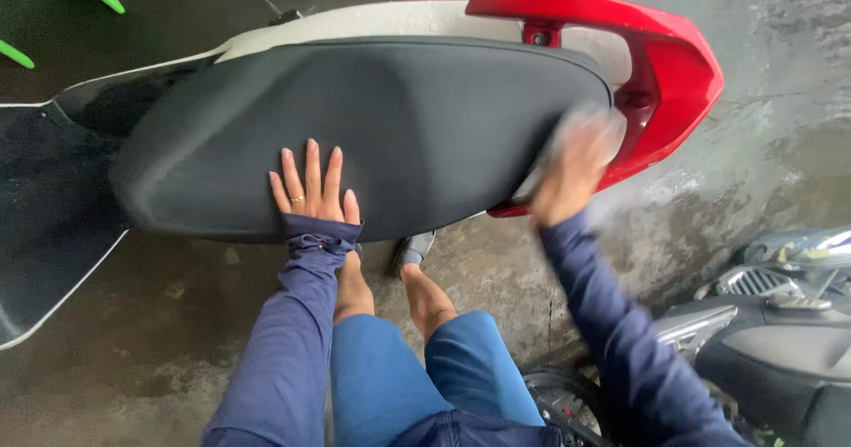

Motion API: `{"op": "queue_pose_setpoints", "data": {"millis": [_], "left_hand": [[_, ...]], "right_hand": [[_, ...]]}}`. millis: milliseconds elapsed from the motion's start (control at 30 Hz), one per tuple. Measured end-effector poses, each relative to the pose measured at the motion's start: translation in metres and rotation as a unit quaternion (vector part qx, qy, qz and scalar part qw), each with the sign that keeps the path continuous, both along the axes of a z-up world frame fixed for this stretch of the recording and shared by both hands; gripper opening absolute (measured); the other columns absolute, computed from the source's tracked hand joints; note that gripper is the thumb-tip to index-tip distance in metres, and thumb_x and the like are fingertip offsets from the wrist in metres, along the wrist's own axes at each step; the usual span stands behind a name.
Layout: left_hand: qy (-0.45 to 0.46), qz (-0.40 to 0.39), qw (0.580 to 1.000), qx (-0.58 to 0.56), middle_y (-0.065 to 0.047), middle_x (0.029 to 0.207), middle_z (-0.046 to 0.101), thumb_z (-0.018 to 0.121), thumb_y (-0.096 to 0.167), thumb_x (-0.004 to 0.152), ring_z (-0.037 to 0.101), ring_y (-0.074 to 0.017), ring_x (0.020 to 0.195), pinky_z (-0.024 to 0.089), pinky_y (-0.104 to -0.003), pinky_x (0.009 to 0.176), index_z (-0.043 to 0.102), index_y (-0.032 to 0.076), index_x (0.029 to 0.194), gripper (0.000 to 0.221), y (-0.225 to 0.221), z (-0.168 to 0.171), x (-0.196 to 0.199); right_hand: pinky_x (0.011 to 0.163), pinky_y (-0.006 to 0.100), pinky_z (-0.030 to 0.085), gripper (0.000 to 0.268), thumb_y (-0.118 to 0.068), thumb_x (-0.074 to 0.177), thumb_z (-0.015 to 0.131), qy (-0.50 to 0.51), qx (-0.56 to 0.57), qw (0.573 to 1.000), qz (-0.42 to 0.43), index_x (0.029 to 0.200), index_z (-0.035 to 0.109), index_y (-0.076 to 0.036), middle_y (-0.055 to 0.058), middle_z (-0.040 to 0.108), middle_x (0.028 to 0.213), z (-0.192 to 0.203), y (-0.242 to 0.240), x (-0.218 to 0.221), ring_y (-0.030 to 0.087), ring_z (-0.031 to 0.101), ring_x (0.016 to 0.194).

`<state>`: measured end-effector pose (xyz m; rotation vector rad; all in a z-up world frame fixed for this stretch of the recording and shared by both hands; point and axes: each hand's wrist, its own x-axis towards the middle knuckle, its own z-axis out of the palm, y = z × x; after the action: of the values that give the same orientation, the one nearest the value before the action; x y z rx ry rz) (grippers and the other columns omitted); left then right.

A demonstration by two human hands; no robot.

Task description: The person wipes the black seat of a red and white scooter using a grey cloth. They repeatedly rub the seat surface with their right hand while holding the seat steady with their left hand.

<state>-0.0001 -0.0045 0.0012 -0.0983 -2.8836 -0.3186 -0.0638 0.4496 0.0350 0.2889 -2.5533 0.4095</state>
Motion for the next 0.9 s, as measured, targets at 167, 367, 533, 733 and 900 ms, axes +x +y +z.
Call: {"op": "queue_pose_setpoints", "data": {"millis": [167,367,533,733,900], "left_hand": [[0.003,0.003,1.0,-0.004,-0.012,0.192,0.037,0.057,0.046,0.106,0.023,-0.0528,0.174,0.015,-0.075,0.135,0.05,0.029,0.183,0.079,-0.002,-0.006,0.003],[0.006,0.013,1.0,0.0,-0.011,0.192,0.039,0.055,0.044,0.107,0.027,-0.0513,0.174,0.016,-0.074,0.135,0.049,0.03,0.183,0.078,0.002,-0.003,0.001],[-0.036,0.016,0.999,0.005,-0.011,0.193,0.034,0.062,0.04,0.105,0.023,-0.0523,0.175,0.014,-0.076,0.136,0.044,0.03,0.185,0.083,0.002,0.005,0.008],[-0.044,0.02,0.999,0.002,-0.008,0.194,0.033,0.059,0.042,0.106,0.021,-0.0495,0.176,0.014,-0.074,0.138,0.042,0.033,0.185,0.081,0.004,0.001,0.003],[-0.034,0.022,0.999,0.012,-0.008,0.192,0.035,0.058,0.045,0.107,0.022,-0.0493,0.176,0.015,-0.074,0.138,0.045,0.035,0.184,0.078,0.006,-0.001,0.003]], "right_hand": [[0.139,0.071,0.032,0.051,-0.009,0.108,0.068,-0.046,0.047,0.991,0.117,0.156,0.072,0.007,0.035,0.064,0.162,0.037,-0.033,-0.004,0.054,0.056,0.157],[0.124,0.073,0.044,0.054,-0.006,0.102,0.071,-0.073,0.16,0.971,0.165,0.155,0.076,-0.007,0.031,0.07,0.152,0.065,-0.127,0.039,0.056,0.063,0.144],[0.121,0.077,0.044,0.062,-0.029,0.108,0.069,-0.082,0.148,0.972,0.164,0.17,0.065,-0.022,0.017,0.059,0.173,0.029,-0.13,0.007,0.052,0.054,0.151],[0.126,0.071,0.041,0.06,-0.02,0.106,0.061,-0.11,0.127,0.958,0.233,0.165,0.067,-0.026,0.01,0.063,0.171,0.034,-0.195,0.054,0.041,0.054,0.16],[0.131,0.069,0.038,0.062,-0.031,0.114,0.062,-0.099,0.135,0.978,0.127,0.176,0.058,-0.029,0.008,0.05,0.183,0.031,-0.219,0.022,0.044,0.041,0.169]]}}
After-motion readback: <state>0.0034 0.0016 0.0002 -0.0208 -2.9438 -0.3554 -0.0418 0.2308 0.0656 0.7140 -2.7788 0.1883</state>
